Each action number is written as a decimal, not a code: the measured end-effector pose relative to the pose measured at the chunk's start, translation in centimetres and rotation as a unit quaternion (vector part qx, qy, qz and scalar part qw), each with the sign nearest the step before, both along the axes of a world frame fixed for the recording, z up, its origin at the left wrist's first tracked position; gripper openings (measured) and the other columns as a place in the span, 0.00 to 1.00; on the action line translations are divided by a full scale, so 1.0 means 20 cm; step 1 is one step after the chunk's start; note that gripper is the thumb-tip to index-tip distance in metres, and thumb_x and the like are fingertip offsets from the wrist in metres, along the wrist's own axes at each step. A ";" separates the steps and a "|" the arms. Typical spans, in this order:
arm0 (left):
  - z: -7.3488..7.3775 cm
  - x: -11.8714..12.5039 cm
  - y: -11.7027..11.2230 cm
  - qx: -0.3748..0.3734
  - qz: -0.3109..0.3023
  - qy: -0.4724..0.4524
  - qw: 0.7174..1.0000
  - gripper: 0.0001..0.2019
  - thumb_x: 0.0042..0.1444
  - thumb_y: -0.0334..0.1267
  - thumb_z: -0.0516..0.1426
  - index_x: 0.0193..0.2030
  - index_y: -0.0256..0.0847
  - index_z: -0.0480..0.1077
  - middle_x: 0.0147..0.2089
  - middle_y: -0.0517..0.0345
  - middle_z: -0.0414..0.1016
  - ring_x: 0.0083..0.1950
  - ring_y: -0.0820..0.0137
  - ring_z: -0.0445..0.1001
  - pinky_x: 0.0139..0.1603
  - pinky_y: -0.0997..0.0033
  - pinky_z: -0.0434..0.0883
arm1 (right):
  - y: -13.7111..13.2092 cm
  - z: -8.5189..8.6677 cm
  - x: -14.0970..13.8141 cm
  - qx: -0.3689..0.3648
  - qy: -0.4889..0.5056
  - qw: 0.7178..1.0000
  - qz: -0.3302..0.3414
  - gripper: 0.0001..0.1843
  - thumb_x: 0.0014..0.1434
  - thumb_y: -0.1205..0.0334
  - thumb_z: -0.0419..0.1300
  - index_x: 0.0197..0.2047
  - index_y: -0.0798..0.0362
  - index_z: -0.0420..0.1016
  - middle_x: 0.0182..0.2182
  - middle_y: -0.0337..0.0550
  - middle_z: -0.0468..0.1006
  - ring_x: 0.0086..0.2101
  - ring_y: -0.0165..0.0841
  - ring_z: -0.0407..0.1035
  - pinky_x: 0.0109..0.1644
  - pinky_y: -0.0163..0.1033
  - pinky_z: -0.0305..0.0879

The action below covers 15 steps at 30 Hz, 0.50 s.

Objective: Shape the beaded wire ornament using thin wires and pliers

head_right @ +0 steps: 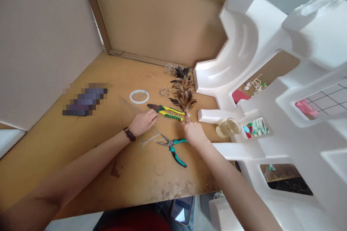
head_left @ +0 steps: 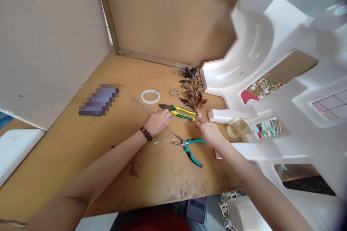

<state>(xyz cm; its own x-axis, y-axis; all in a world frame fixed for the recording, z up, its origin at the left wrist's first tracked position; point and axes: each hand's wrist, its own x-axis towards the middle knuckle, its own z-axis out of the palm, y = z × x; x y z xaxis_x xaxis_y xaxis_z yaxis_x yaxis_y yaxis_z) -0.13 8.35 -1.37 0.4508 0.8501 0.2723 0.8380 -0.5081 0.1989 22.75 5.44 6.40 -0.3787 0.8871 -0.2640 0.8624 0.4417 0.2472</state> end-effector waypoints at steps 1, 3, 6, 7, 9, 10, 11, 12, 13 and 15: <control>0.00 0.00 0.00 -0.004 0.001 0.002 1.000 0.12 0.62 0.36 0.42 0.39 0.39 0.66 0.41 0.52 0.67 0.37 0.68 0.69 0.35 0.70 0.64 | 0.00 0.00 0.00 0.000 -0.001 1.000 -0.003 0.12 0.61 0.68 0.44 0.40 0.56 0.67 0.37 0.50 0.72 0.35 0.34 0.69 0.33 0.34 0.58; -0.01 0.00 0.00 -0.010 0.000 0.009 1.000 0.12 0.61 0.36 0.43 0.39 0.39 0.66 0.40 0.52 0.67 0.36 0.68 0.69 0.34 0.70 0.64 | -0.01 0.02 0.00 0.003 0.000 1.000 -0.011 0.12 0.62 0.66 0.43 0.41 0.55 0.67 0.38 0.51 0.72 0.36 0.34 0.69 0.34 0.34 0.59; -0.01 0.00 0.00 -0.013 -0.005 0.018 1.000 0.12 0.61 0.36 0.43 0.39 0.39 0.66 0.40 0.51 0.67 0.36 0.68 0.69 0.33 0.70 0.64 | -0.06 0.05 -0.01 0.017 0.010 0.999 -0.026 0.14 0.62 0.62 0.44 0.47 0.55 0.65 0.44 0.53 0.70 0.40 0.36 0.68 0.36 0.35 0.60; -0.01 0.00 0.00 -0.014 -0.005 0.022 1.000 0.12 0.61 0.36 0.42 0.39 0.39 0.66 0.40 0.51 0.67 0.36 0.68 0.70 0.33 0.70 0.64 | -0.08 0.06 -0.01 0.023 0.025 0.999 -0.031 0.14 0.62 0.61 0.45 0.49 0.54 0.64 0.45 0.53 0.69 0.41 0.36 0.67 0.36 0.35 0.61; -0.02 0.00 0.00 -0.012 -0.001 0.033 0.999 0.13 0.62 0.37 0.42 0.39 0.39 0.66 0.41 0.52 0.68 0.35 0.68 0.70 0.31 0.70 0.64 | -0.17 0.10 -0.01 0.031 0.079 0.996 -0.039 0.16 0.61 0.59 0.47 0.51 0.52 0.63 0.45 0.50 0.69 0.42 0.37 0.66 0.38 0.36 0.62; -0.02 0.00 0.00 -0.008 -0.001 0.040 0.999 0.13 0.62 0.37 0.42 0.39 0.39 0.66 0.41 0.52 0.68 0.35 0.68 0.70 0.31 0.70 0.63 | -0.22 0.13 -0.01 0.031 0.118 0.992 -0.039 0.17 0.61 0.58 0.48 0.52 0.52 0.63 0.44 0.49 0.70 0.42 0.37 0.67 0.38 0.37 0.62; -0.02 0.00 0.00 -0.005 -0.001 0.046 0.999 0.13 0.62 0.37 0.42 0.39 0.39 0.65 0.41 0.52 0.68 0.35 0.68 0.70 0.30 0.70 0.63 | -0.29 0.16 -0.01 0.028 0.156 0.986 -0.041 0.17 0.61 0.58 0.47 0.52 0.51 0.63 0.43 0.48 0.70 0.42 0.37 0.67 0.39 0.38 0.62; -0.02 0.00 0.00 -0.002 -0.001 0.050 0.999 0.13 0.62 0.38 0.42 0.39 0.39 0.65 0.41 0.53 0.68 0.36 0.68 0.70 0.30 0.70 0.62 | -0.38 0.20 -0.01 0.020 0.196 0.979 -0.048 0.16 0.61 0.58 0.46 0.51 0.51 0.65 0.43 0.48 0.71 0.41 0.37 0.67 0.40 0.39 0.62; -0.02 0.00 0.01 -0.001 -0.002 0.052 0.999 0.13 0.62 0.38 0.42 0.39 0.39 0.65 0.41 0.53 0.68 0.36 0.68 0.70 0.29 0.70 0.62 | -0.47 0.24 -0.01 0.001 0.241 0.969 -0.055 0.15 0.61 0.58 0.46 0.48 0.50 0.66 0.41 0.47 0.72 0.41 0.36 0.67 0.42 0.39 0.62; -0.03 0.00 0.00 -0.001 -0.004 0.054 0.999 0.13 0.62 0.38 0.42 0.39 0.39 0.65 0.42 0.53 0.68 0.36 0.68 0.70 0.29 0.70 0.62 | -0.66 0.33 -0.02 -0.079 0.323 0.940 -0.075 0.14 0.62 0.59 0.45 0.43 0.47 0.70 0.38 0.46 0.73 0.39 0.34 0.68 0.42 0.39 0.63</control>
